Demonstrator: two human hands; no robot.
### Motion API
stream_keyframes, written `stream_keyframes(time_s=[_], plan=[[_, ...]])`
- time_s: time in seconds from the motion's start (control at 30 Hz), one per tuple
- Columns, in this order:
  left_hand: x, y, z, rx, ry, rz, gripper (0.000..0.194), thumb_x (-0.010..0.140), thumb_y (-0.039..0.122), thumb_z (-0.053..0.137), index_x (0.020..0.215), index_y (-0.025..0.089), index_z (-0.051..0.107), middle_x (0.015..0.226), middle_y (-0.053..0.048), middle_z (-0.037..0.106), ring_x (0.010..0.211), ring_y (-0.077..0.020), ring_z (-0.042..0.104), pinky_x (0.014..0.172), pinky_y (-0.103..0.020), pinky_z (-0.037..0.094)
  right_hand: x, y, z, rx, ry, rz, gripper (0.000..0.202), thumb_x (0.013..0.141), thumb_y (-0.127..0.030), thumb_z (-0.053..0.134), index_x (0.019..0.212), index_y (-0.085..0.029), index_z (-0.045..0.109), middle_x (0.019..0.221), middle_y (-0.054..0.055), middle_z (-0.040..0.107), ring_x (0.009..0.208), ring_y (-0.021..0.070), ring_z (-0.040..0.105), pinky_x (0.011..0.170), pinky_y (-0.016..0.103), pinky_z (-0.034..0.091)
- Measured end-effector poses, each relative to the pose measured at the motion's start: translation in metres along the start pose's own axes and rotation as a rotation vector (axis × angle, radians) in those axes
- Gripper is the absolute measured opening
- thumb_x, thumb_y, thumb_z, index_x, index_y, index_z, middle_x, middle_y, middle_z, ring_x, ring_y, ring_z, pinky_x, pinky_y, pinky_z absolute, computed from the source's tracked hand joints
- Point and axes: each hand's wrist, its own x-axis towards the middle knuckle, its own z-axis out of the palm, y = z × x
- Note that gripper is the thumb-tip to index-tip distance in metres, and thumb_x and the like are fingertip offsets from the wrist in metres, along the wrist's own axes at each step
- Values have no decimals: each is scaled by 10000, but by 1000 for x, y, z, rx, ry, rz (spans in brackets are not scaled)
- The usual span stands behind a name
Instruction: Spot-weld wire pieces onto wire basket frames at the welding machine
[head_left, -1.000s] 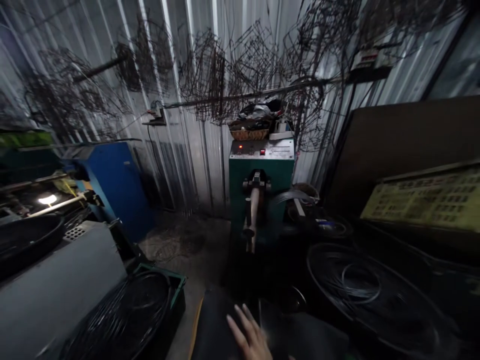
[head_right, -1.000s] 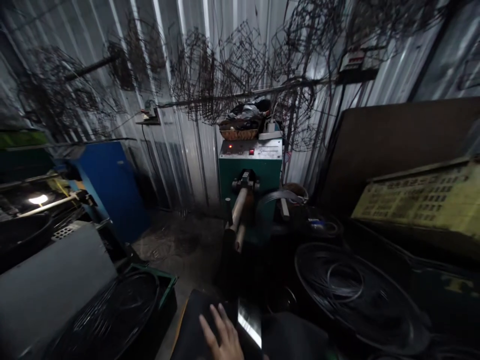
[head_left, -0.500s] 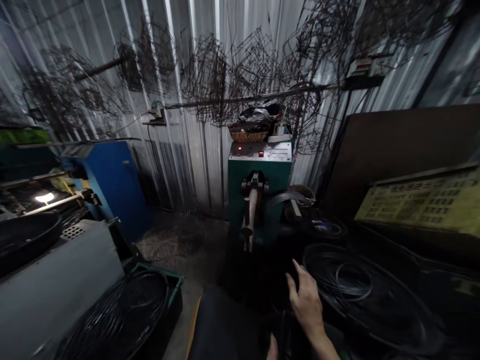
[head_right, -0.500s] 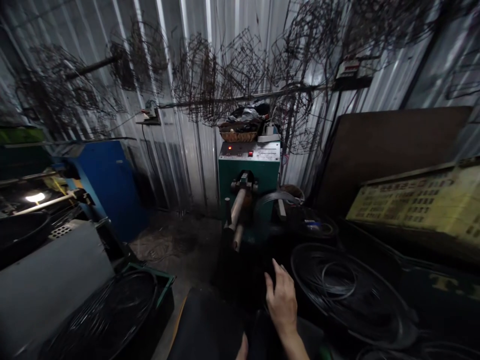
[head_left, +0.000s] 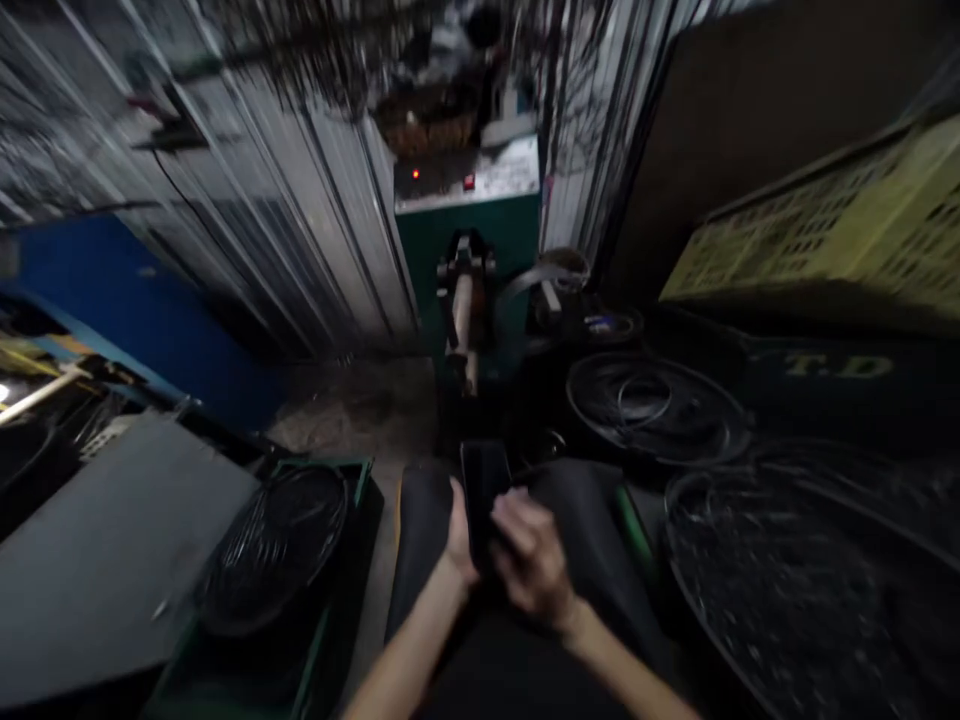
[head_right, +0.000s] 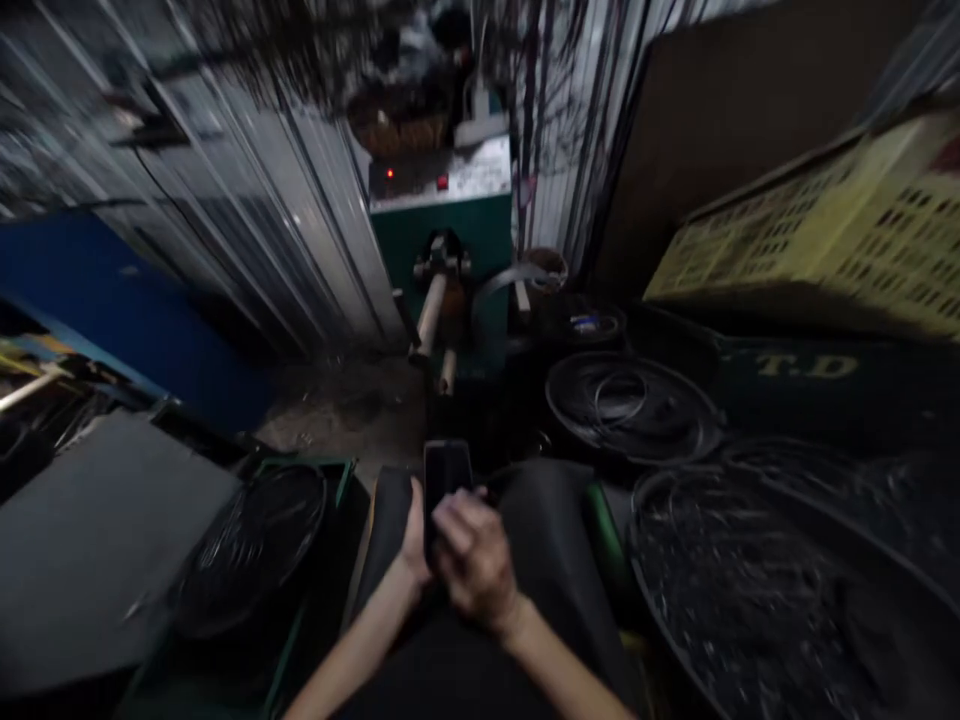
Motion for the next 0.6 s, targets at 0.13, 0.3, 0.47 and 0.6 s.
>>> stream_keyframes(time_s=[0.13,0.3,0.47,0.6], plan=[[1,5,-6,-250,-184,-119,1100,742,849,59,1230,4,569,903,-187,696,821,-244,666,878,-393,482,17,29,-40,-6,67,714,387,898,-375,492,1240,-207,562,1152,106,626,1057,244,594,937,457,474],[-10,-5,-3,-273,-328,-110,990,799,802,106,1178,34,603,1052,-191,675,857,-239,655,827,-373,473,45,46,-59,238,-214,887,501,849,-556,501,1219,-227,578,966,70,657,848,212,621,767,366,515],[-12,14,10,30,-496,-101,956,730,843,336,1225,64,583,1108,-190,662,871,-239,657,841,-361,456,98,36,-71,434,-509,887,518,802,-581,565,1138,-190,619,699,14,595,555,128,515,488,246,419],[-10,109,58,509,-518,261,781,799,752,391,1329,192,514,1285,-122,595,1127,-267,584,1014,-414,390,173,48,-85,468,-384,850,523,707,-634,644,1027,-221,634,585,-29,527,446,92,424,402,218,339]])
